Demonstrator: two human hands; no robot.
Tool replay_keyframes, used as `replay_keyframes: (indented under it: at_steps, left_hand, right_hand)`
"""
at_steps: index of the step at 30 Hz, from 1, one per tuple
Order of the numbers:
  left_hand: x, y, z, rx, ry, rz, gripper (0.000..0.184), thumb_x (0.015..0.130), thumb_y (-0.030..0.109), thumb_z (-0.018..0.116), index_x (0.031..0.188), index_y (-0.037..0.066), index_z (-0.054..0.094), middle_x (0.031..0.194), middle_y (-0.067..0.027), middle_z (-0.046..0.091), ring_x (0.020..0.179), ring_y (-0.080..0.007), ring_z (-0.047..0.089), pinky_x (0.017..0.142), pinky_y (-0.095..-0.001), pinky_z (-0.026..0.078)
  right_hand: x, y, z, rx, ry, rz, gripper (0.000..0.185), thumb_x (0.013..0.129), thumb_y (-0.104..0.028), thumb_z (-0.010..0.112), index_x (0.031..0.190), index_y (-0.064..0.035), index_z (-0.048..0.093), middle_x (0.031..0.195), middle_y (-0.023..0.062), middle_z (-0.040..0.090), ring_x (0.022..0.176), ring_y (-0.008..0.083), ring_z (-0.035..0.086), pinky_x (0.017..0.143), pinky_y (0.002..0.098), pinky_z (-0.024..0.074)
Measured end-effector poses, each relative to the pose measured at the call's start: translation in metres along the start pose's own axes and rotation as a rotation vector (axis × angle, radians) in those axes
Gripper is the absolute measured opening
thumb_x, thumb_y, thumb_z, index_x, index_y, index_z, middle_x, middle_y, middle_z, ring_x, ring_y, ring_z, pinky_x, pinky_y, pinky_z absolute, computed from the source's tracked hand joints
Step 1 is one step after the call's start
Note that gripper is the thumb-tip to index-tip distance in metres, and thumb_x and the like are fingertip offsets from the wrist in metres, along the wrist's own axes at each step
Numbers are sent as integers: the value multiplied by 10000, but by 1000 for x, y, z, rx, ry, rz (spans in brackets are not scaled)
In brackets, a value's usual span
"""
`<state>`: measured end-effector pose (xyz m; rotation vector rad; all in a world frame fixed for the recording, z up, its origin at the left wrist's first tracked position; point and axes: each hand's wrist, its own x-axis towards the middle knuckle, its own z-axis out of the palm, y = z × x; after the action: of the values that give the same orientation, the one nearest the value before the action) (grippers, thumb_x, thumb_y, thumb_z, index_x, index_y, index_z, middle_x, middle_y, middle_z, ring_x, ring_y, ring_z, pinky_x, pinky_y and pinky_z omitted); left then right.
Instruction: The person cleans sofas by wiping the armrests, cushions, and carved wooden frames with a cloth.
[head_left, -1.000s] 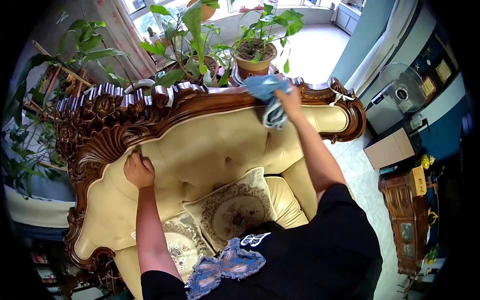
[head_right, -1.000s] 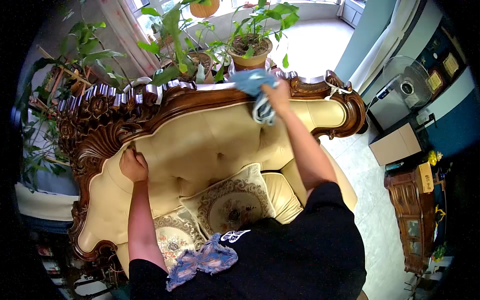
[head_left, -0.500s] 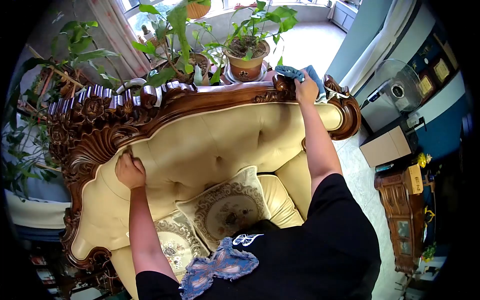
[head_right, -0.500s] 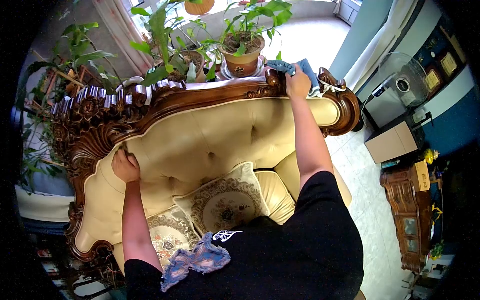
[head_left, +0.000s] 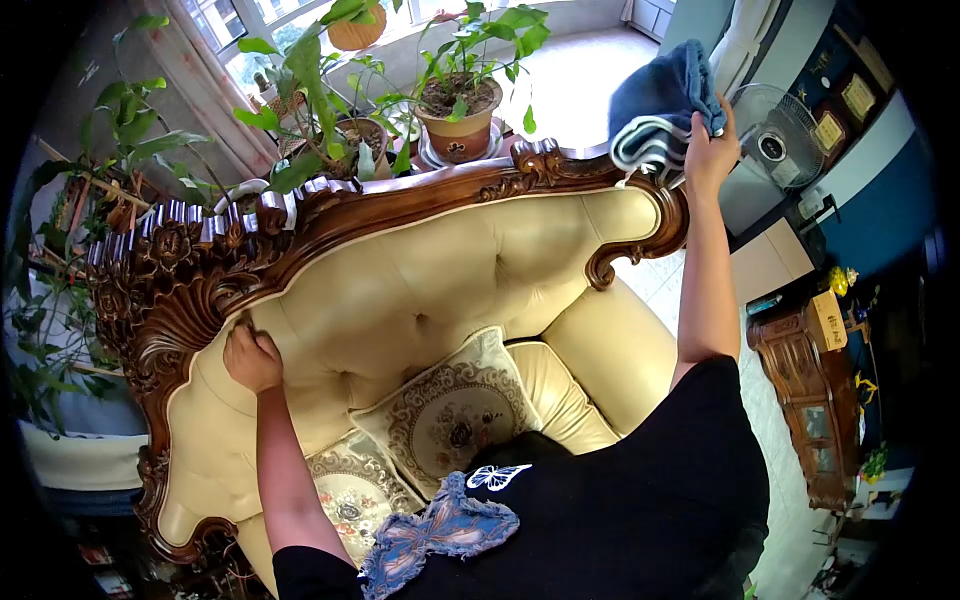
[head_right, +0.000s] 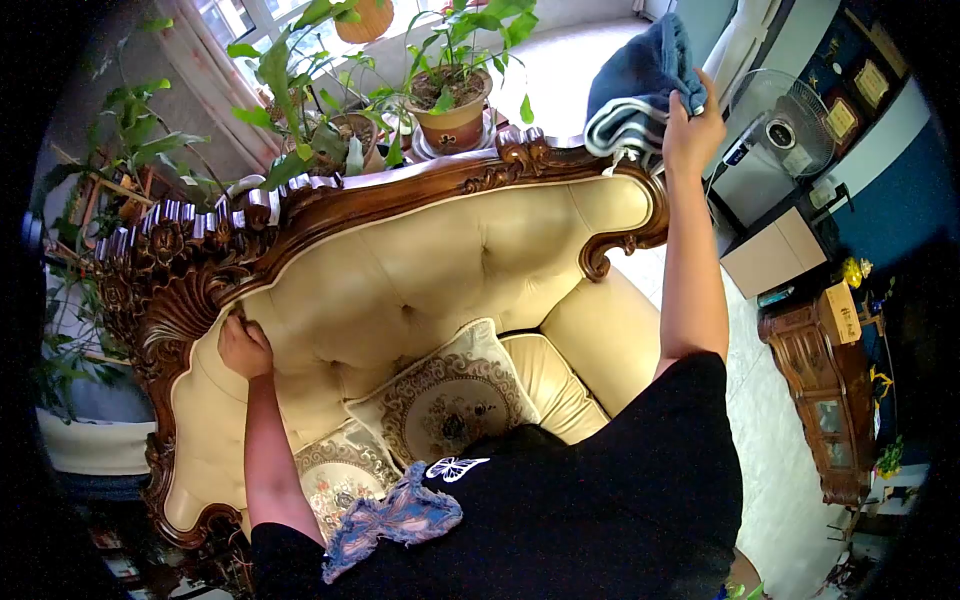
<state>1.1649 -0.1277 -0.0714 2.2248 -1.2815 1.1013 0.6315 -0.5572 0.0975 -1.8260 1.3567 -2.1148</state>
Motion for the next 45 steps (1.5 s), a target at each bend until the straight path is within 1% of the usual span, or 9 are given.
replay_keyframes:
  at_steps: [6, 8, 13, 17, 21, 25, 29, 39, 45]
  left_hand:
    - [1, 0, 0, 7, 15, -13, 184, 852, 180, 516, 937, 21, 548, 847, -179, 593, 810, -395, 568, 730, -488, 449]
    - [-1, -3, 1, 13, -29, -26, 181, 854, 178, 516, 936, 22, 553, 851, -176, 595, 811, -393, 571, 730, -479, 452]
    - [1, -1, 0, 1, 6, -22, 194, 854, 172, 520, 958, 20, 578, 861, -179, 606, 814, -396, 578, 732, -484, 454]
    - [1, 2, -1, -1, 21, -16, 210, 860, 178, 520, 973, 19, 598, 879, -177, 615, 833, -392, 589, 752, -483, 462]
    - [0, 0, 2, 15, 14, -34, 224, 865, 193, 522, 982, 17, 594, 887, -173, 618, 844, -387, 591, 758, -483, 463]
    - [-2, -2, 3, 13, 17, -26, 227, 852, 197, 526, 988, 26, 585, 874, -167, 611, 830, -384, 583, 748, -488, 459]
    - [-3, -4, 3, 24, -59, -53, 222, 835, 185, 524, 990, 35, 579, 878, -156, 608, 833, -379, 578, 761, -479, 457]
    - [-2, -3, 3, -1, -46, -68, 209, 824, 191, 535, 976, 52, 570, 897, -129, 611, 869, -360, 582, 794, -472, 458]
    - [1, 0, -1, -41, -31, -79, 201, 814, 178, 556, 977, 60, 572, 901, -126, 612, 873, -357, 578, 801, -475, 456]
  right_hand:
    - [-12, 69, -9, -377, -271, -256, 459, 823, -31, 708, 1258, -163, 645, 1180, 139, 685, 1048, 344, 661, 899, 390, 514]
    - [-38, 131, -14, -434, -416, 221, 469, 821, -90, 708, 1272, -198, 636, 1157, 170, 682, 1049, 368, 650, 926, 411, 500]
    - [-84, 214, -71, -541, -58, 231, 377, 876, -162, 651, 1252, -148, 653, 935, 165, 722, 823, 299, 698, 737, 400, 524]
    - [-140, 239, -101, 78, 43, 650, 293, 890, -111, 611, 1166, -16, 639, 827, 63, 633, 677, 108, 560, 601, 297, 448]
    - [-234, 264, -78, 328, 229, 776, 379, 899, -96, 597, 1253, 29, 546, 967, 97, 677, 782, 175, 630, 686, 332, 514]
    - [-296, 226, -37, -529, -27, 836, 532, 884, -162, 666, 1350, 28, 496, 1141, 227, 678, 1006, 320, 670, 879, 404, 518]
    - [-300, 188, -11, -159, 267, 948, 604, 856, -121, 692, 1402, 4, 463, 1177, 248, 667, 1047, 380, 657, 927, 415, 501]
    - [-293, 152, -12, -526, -274, 751, 588, 793, -159, 718, 1342, -120, 510, 1130, 242, 682, 991, 417, 661, 855, 463, 508]
    - [-270, 133, -37, 79, -438, 844, 471, 785, -25, 632, 1251, 8, 575, 1092, 124, 677, 983, 232, 649, 879, 331, 501]
